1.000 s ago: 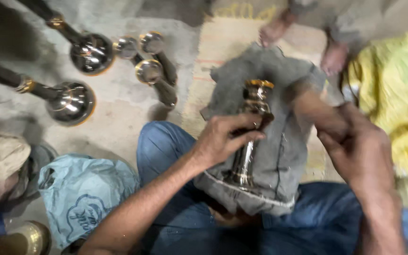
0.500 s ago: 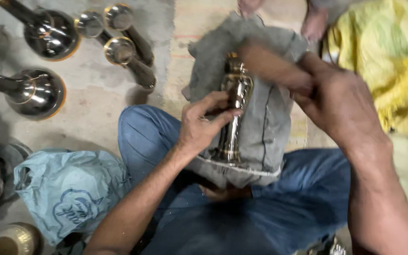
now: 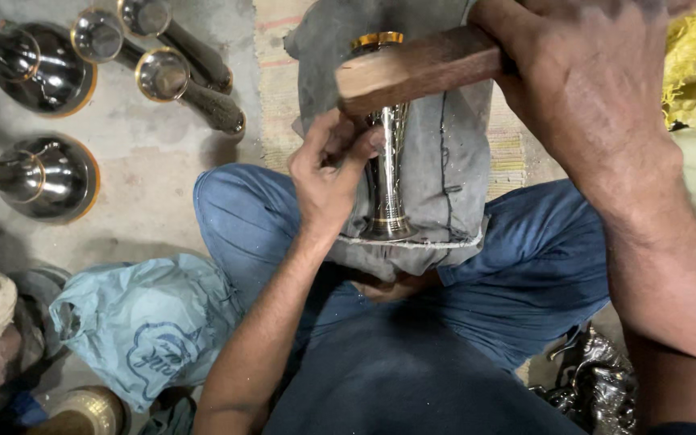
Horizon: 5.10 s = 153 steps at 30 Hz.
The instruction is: The person uses a hammer and a metal punch to engrave a decorative pattern onto a silver-colored metal vase. They repeatedly strike the punch against the vase's surface while rotating it to cover different areas.
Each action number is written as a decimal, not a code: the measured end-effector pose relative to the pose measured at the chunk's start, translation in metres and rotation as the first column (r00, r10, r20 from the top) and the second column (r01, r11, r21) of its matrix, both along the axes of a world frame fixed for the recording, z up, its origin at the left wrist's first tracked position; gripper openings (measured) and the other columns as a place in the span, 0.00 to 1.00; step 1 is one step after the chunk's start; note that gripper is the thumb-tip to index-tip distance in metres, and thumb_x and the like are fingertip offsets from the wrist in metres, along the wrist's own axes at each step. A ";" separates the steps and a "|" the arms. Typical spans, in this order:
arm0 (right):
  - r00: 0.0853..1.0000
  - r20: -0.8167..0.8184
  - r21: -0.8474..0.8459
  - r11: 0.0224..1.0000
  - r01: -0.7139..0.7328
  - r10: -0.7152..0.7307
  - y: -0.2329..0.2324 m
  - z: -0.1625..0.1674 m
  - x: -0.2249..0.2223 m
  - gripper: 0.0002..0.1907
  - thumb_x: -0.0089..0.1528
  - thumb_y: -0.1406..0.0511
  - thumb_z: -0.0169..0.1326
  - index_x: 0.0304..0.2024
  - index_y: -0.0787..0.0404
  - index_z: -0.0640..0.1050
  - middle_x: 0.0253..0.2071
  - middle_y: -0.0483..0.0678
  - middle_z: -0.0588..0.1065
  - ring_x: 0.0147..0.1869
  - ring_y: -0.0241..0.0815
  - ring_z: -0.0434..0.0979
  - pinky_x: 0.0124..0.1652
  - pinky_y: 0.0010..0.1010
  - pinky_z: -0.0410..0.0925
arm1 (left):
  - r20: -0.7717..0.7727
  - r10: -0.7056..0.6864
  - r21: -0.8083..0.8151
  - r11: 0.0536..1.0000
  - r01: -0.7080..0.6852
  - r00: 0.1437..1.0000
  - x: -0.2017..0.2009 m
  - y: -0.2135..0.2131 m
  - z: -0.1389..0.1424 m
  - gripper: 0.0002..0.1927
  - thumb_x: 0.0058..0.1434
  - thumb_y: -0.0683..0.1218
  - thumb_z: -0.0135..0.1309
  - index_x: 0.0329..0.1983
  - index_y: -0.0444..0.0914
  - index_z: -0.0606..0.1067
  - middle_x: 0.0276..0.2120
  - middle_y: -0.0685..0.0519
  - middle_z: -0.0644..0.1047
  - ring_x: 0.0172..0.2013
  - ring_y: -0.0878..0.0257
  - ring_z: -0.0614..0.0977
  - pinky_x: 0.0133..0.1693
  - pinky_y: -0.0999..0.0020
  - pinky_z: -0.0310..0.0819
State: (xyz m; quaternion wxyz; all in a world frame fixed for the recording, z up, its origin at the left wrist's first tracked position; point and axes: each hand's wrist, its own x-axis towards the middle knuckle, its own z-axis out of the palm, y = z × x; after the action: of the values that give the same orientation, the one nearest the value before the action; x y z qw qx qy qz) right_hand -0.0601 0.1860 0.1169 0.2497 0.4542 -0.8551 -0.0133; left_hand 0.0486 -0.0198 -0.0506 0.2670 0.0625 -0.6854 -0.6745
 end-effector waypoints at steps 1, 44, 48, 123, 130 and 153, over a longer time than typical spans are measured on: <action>1.000 -0.026 -0.020 1.000 -0.012 0.012 0.001 0.000 -0.002 0.14 0.61 0.64 0.65 0.49 0.56 0.82 0.41 0.45 0.79 0.46 0.45 0.79 0.47 0.38 0.68 | -0.012 -0.007 -0.029 1.000 0.007 1.000 0.000 0.000 0.001 0.17 0.67 0.39 0.66 0.56 0.33 0.75 0.30 0.57 0.78 0.34 0.73 0.80 0.36 0.78 0.76; 0.938 0.331 -0.395 0.889 0.234 -0.100 0.044 -0.066 0.035 0.17 0.56 0.76 0.69 0.45 0.73 0.77 0.39 0.59 0.77 0.44 0.55 0.80 0.42 0.41 0.71 | 0.010 -0.583 -0.475 0.712 0.517 0.813 -0.038 -0.045 0.041 0.18 0.71 0.49 0.59 0.63 0.42 0.75 0.53 0.54 0.83 0.51 0.62 0.87 0.53 0.66 0.87; 0.912 0.409 -0.579 0.766 0.280 -0.024 0.043 -0.081 0.035 0.16 0.64 0.74 0.67 0.49 0.71 0.73 0.42 0.57 0.75 0.46 0.53 0.79 0.45 0.38 0.71 | 0.124 -0.547 -0.638 0.595 0.489 0.828 -0.037 -0.044 0.048 0.18 0.67 0.51 0.61 0.60 0.45 0.78 0.40 0.58 0.83 0.37 0.63 0.86 0.40 0.66 0.83; 0.838 0.539 -0.072 0.986 0.147 -0.085 0.000 -0.001 -0.020 0.24 0.57 0.65 0.65 0.53 0.60 0.72 0.40 0.51 0.78 0.44 0.54 0.81 0.42 0.45 0.73 | 0.089 -0.385 -0.215 0.893 0.395 0.919 -0.023 -0.028 0.039 0.19 0.65 0.50 0.63 0.56 0.38 0.80 0.49 0.47 0.84 0.46 0.63 0.86 0.46 0.69 0.82; 0.914 0.404 -0.028 0.998 0.052 -0.036 0.006 -0.013 -0.012 0.21 0.58 0.66 0.68 0.50 0.62 0.74 0.43 0.56 0.77 0.49 0.62 0.78 0.45 0.49 0.70 | 0.151 -0.378 -0.124 0.909 0.397 0.913 -0.016 -0.039 0.029 0.12 0.67 0.48 0.64 0.48 0.35 0.82 0.35 0.50 0.81 0.35 0.65 0.80 0.36 0.71 0.75; 0.982 0.143 -0.174 0.980 -0.096 0.122 0.007 -0.021 -0.004 0.18 0.58 0.71 0.66 0.48 0.67 0.74 0.41 0.56 0.75 0.47 0.56 0.77 0.47 0.43 0.70 | 0.094 -0.517 -0.271 0.809 0.521 0.851 -0.017 -0.049 0.024 0.15 0.69 0.48 0.58 0.55 0.37 0.78 0.46 0.53 0.84 0.46 0.65 0.87 0.47 0.69 0.85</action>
State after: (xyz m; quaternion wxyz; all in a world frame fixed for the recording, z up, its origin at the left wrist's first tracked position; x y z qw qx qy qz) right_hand -0.0639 0.1929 0.0961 0.2206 0.4778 -0.8436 0.1067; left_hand 0.0314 -0.0686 -0.0269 0.0734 -0.1608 -0.7687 -0.6147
